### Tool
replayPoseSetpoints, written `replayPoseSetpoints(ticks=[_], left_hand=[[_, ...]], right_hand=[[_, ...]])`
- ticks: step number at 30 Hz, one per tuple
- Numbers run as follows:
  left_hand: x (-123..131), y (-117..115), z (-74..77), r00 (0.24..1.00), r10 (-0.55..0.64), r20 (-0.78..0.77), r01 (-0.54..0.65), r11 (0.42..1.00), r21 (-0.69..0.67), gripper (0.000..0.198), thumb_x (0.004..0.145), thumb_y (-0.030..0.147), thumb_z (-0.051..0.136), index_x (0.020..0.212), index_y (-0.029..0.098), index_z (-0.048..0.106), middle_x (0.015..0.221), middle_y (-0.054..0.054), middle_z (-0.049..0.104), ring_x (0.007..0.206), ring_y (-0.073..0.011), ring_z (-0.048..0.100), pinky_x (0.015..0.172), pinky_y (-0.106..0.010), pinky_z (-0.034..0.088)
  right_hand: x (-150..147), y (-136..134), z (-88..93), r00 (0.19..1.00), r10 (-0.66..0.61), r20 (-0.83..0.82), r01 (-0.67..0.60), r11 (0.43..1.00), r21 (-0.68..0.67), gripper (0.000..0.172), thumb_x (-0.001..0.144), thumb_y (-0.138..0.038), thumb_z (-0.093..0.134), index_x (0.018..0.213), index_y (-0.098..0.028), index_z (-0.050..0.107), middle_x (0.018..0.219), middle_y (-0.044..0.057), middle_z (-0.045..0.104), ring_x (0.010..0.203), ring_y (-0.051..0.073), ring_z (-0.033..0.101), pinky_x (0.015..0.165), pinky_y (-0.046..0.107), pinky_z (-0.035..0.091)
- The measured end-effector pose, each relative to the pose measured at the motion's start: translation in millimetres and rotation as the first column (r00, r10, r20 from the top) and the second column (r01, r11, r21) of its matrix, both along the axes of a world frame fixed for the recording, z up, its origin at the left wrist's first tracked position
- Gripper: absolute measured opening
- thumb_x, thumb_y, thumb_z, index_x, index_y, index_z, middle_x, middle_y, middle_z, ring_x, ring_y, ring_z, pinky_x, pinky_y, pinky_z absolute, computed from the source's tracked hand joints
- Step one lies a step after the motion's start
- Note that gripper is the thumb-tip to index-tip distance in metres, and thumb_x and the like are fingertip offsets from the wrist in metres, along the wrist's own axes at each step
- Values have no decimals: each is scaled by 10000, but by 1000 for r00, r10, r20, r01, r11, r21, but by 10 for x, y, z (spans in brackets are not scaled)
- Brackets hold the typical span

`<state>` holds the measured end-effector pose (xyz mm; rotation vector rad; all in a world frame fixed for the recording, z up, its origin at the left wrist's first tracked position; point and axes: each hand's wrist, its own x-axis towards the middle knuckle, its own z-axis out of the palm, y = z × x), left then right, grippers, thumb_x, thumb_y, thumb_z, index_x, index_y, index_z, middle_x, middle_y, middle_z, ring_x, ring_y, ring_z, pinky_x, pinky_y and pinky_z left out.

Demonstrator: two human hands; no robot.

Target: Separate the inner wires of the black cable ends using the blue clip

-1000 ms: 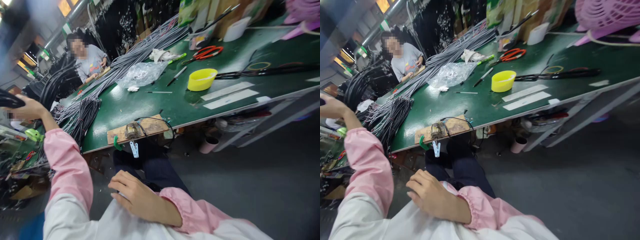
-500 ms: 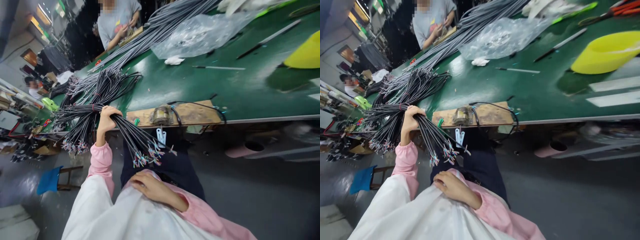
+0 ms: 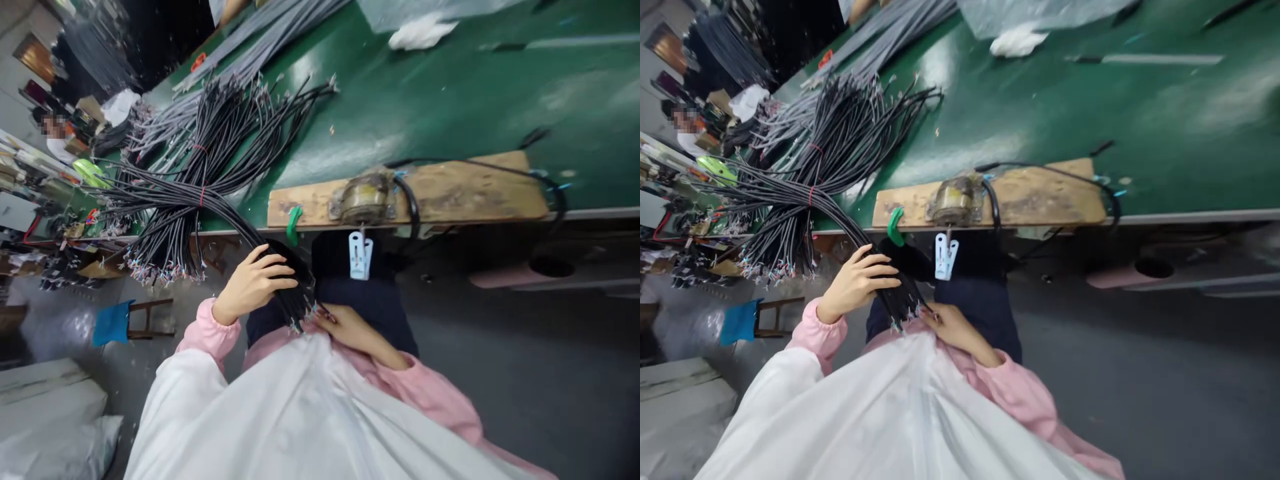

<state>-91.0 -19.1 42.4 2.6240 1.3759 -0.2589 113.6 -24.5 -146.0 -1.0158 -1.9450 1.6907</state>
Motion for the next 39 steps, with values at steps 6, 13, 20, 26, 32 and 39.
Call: replayPoseSetpoints(ticks=[6,13,20,26,32,39], left_hand=[[287,91,77,990,-144,7,142,970,-199,551,878,343,660,1386,159,551,1357,-121,659,1285,-257,580,1175,-481,371],[697,379,-224,947,-161,-276,107,974,-201,258,944,88,474,851,115,713,861,-130,742,971,-248,693,825,-358,477],[558,218,-313,902,-392,179,362,915,177,332,1046,281,328,1040,124,620,754,-45,686,688,-139,671,590,-250,448],[700,-116,-677,538,-214,815,-204,905,373,314,990,351,478,790,146,611,515,29,603,397,-56,529,438,-171,395],[747,-95,-562,397,-53,916,-410,883,228,376,934,424,605,691,137,625,508,18,633,378,-33,505,403,-136,375],[678,-98,-475,446,90,891,-373,923,94,167,886,304,688,878,140,718,725,-33,740,568,-70,634,506,-148,486]], right_hand=[[353,174,-255,950,-295,106,305,947,-97,266,826,-409,589,923,-206,732,834,82,777,736,225,732,739,371,602],[447,159,-129,888,-446,110,458,879,-133,311,784,-464,659,933,-206,747,824,85,771,770,243,728,795,411,587],[550,178,337,831,-556,-21,543,818,-189,403,768,-602,685,837,-207,722,769,76,749,699,220,707,674,366,599],[430,110,909,814,-520,-258,490,854,-177,445,762,-682,694,756,-238,728,752,49,748,684,191,714,650,318,614],[286,109,1153,732,-447,-514,502,864,-35,277,860,-496,702,765,-237,720,739,36,754,670,163,717,612,285,599],[230,126,1197,709,-496,-501,634,760,145,125,860,-212,702,737,-228,700,706,13,716,623,137,673,584,258,563]])
